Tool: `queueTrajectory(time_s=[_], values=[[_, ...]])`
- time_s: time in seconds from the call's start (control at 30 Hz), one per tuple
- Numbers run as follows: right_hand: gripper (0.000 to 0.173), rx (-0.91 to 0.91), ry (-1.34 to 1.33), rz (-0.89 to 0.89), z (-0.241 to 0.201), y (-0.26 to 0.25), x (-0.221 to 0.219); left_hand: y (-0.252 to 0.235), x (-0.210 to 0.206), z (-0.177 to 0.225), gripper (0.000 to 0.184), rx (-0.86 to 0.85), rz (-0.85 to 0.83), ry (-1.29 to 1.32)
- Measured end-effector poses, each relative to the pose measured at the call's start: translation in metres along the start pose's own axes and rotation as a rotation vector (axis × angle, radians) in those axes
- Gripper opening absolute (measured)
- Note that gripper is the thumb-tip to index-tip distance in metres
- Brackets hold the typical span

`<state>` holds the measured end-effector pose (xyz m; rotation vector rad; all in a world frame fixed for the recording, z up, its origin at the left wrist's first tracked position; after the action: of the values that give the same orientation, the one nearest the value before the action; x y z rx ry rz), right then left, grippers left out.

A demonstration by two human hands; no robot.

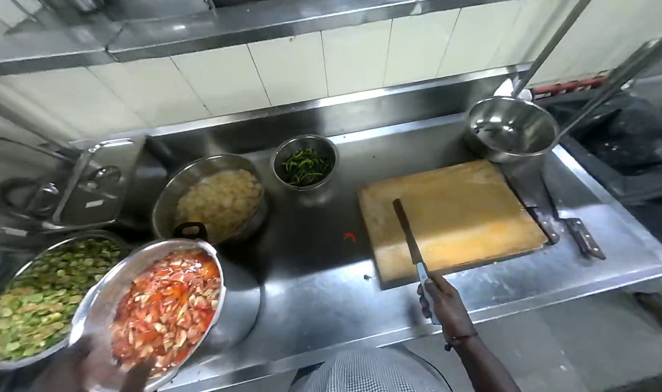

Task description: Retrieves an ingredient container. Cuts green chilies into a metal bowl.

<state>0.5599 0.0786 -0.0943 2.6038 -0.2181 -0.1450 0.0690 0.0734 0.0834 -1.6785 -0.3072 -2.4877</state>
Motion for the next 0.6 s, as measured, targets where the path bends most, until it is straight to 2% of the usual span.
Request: queueTrajectory(time_s=[0.07, 0.1, 0.2, 0.27, 0.33, 0.43, 0.5, 0.6], values=[[0.030, 0.034, -0.041, 0.014, -0.003, 0.002, 0.002, -0.031, -0.029, 0.057, 0.054, -0.327, 0.005, 0.063], [0.030, 0.048, -0.055, 0.024, -0.006, 0.002, 0.003, -0.048, -0.053, 0.085, 0.044, -0.440, -0.071, 0.114], [0.031, 0.080, -0.065, 0.030, -0.011, 0.007, 0.008, -0.089, -0.136, 0.165, 0.030, -0.543, -0.461, 0.068], [0.030, 0.104, -0.069, 0.036, -0.013, 0.012, 0.012, -0.110, -0.185, 0.202, 0.029, -0.601, -0.609, 0.016], [0.029, 0.121, -0.082, 0.064, -0.012, 0.018, 0.019, -0.128, -0.222, 0.223, 0.030, -0.587, -0.684, -0.075], [0.029, 0.144, -0.098, 0.134, -0.005, 0.027, 0.031, -0.146, -0.254, 0.232, 0.036, -0.523, -0.740, -0.156], [0.029, 0.144, -0.106, 0.181, 0.002, 0.032, 0.039, -0.157, -0.275, 0.226, 0.043, -0.571, -0.718, -0.177], [0.029, 0.127, -0.124, 0.248, 0.010, 0.035, 0.046, -0.168, -0.292, 0.220, 0.040, -0.601, -0.671, -0.134]])
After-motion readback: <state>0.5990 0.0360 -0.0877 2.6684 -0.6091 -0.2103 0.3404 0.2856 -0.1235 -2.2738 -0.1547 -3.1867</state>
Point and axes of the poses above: each hand's wrist, its own y-axis away from the middle knuckle, its own x-axis out of the back of the hand, z = x × y, the point moved 3 cm from there along -y, towards the middle knuckle, and after that the axes turned 13 degrees about -z, right-handed, at the moved point
